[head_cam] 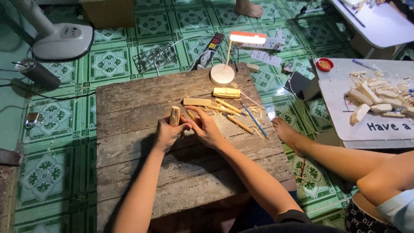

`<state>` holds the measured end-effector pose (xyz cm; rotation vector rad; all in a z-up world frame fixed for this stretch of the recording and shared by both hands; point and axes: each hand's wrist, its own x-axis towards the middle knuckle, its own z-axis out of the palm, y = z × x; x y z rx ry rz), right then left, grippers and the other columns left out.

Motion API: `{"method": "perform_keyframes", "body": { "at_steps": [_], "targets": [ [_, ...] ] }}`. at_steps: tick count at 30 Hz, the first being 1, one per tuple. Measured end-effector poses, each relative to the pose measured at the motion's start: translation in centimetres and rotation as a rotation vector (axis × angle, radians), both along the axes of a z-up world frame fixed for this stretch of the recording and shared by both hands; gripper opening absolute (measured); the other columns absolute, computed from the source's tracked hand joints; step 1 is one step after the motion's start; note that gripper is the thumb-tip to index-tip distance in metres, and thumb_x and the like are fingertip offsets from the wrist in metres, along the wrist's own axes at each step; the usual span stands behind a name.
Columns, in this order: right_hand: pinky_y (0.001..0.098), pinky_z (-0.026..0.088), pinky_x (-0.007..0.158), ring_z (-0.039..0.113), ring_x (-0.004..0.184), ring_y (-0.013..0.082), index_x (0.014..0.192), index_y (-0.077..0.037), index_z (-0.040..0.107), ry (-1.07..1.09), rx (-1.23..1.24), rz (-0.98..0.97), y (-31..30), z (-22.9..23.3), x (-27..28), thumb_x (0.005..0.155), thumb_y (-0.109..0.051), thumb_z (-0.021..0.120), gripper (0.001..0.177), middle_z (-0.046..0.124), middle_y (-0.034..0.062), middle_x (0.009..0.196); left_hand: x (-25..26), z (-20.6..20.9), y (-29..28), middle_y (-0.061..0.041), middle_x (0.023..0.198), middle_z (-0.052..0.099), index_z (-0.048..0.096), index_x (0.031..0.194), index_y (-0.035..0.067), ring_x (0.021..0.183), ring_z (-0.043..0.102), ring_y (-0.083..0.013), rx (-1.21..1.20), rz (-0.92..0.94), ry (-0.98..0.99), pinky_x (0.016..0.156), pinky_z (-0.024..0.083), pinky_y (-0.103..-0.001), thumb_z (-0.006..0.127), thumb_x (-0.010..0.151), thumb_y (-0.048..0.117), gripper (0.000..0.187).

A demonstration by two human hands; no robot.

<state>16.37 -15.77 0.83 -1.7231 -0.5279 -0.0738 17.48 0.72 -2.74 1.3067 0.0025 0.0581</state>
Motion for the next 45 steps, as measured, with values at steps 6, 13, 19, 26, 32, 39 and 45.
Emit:
{"method": "perform_keyframes", "body": {
  "at_steps": [6, 13, 19, 26, 32, 39, 45],
  "targets": [
    [0.04, 0.057, 0.077, 0.069, 0.076, 0.0273, 0.142, -0.016, 0.06, -0.041, -0.019, 0.037, 0.4, 2.3, -1.0, 0.1, -0.012, 0.065, 0.042, 0.071, 0.0194, 0.097, -0.2, 0.1, 0.1, -0.022, 0.063, 0.068, 0.071, 0.084, -0.008, 0.048, 0.068, -0.0266, 0.012, 0.004, -0.007, 0.034, 0.055, -0.031, 0.091, 0.07, -0.002, 0.025],
    [0.043, 0.057, 0.084, 0.07, 0.084, 0.0226, 0.139, -0.011, 0.062, -0.018, 0.014, 0.015, -1.0, 0.0, 0.4, 0.102, -0.01, 0.061, 0.036, 0.072, 0.0201, 0.103, -2.3, 4.8, -0.2, -0.021, 0.065, 0.069, 0.07, 0.089, -0.005, 0.051, 0.07, -0.0272, 0.033, 0.031, 0.136, 0.04, 0.06, -0.034, 0.082, 0.085, 0.003, 0.014],
    [0.0311, 0.05, 0.062, 0.05, 0.058, 0.0146, 0.134, -0.01, 0.064, -0.098, -0.018, 0.022, -1.3, -0.5, 0.7, 0.107, -0.017, 0.052, 0.03, 0.058, 0.0034, 0.063, -2.9, 6.0, 0.3, -0.013, 0.075, 0.058, 0.054, 0.118, -0.002, 0.035, 0.035, -0.0052, -0.242, -0.044, 0.096, 0.032, 0.027, -0.02, 0.062, 0.09, 0.01, 0.031],
    [0.038, 0.054, 0.063, 0.062, 0.06, 0.0318, 0.116, -0.01, 0.07, -0.254, -0.186, -0.106, -1.4, 1.1, 0.2, 0.103, -0.014, 0.059, 0.017, 0.065, 0.0128, 0.068, -1.4, 2.1, 1.3, -0.015, 0.084, 0.062, 0.044, 0.126, 0.017, 0.04, 0.04, -0.0115, -0.527, -0.121, 0.229, 0.029, 0.026, -0.017, 0.044, 0.095, 0.03, 0.033],
    [0.0472, 0.052, 0.061, 0.063, 0.064, 0.0405, 0.122, -0.007, 0.054, -0.241, -0.164, -0.163, -1.1, 1.4, 0.3, 0.104, -0.01, 0.055, 0.018, 0.067, 0.0184, 0.077, -1.5, 1.9, 1.0, -0.022, 0.104, 0.066, 0.051, 0.127, 0.008, 0.051, 0.055, -0.0173, -0.279, -0.113, 0.131, 0.031, 0.034, -0.02, 0.052, 0.096, 0.013, 0.031],
    [0.0239, 0.048, 0.051, 0.054, 0.057, 0.0143, 0.136, -0.02, 0.059, -0.144, -0.04, -0.099, -1.4, 0.4, 1.4, 0.092, -0.009, 0.073, 0.047, 0.065, 0.0039, 0.079, -1.4, 1.9, 0.6, -0.021, 0.089, 0.068, 0.069, 0.121, -0.005, 0.05, 0.064, -0.018, -0.072, -0.044, -0.02, 0.029, 0.041, -0.02, 0.075, 0.091, 0.008, 0.033],
    [0.0222, 0.048, 0.048, 0.056, 0.054, 0.0131, 0.125, -0.019, 0.071, -0.177, -0.044, -0.101, -1.8, -0.5, 2.0, 0.088, -0.013, 0.081, 0.039, 0.066, 0.0019, 0.074, -1.4, 2.0, 0.9, -0.022, 0.075, 0.069, 0.065, 0.118, -0.005, 0.048, 0.066, -0.018, -0.117, 0.015, -0.032, 0.029, 0.044, -0.02, 0.076, 0.091, 0.008, 0.032]
  ]
}}
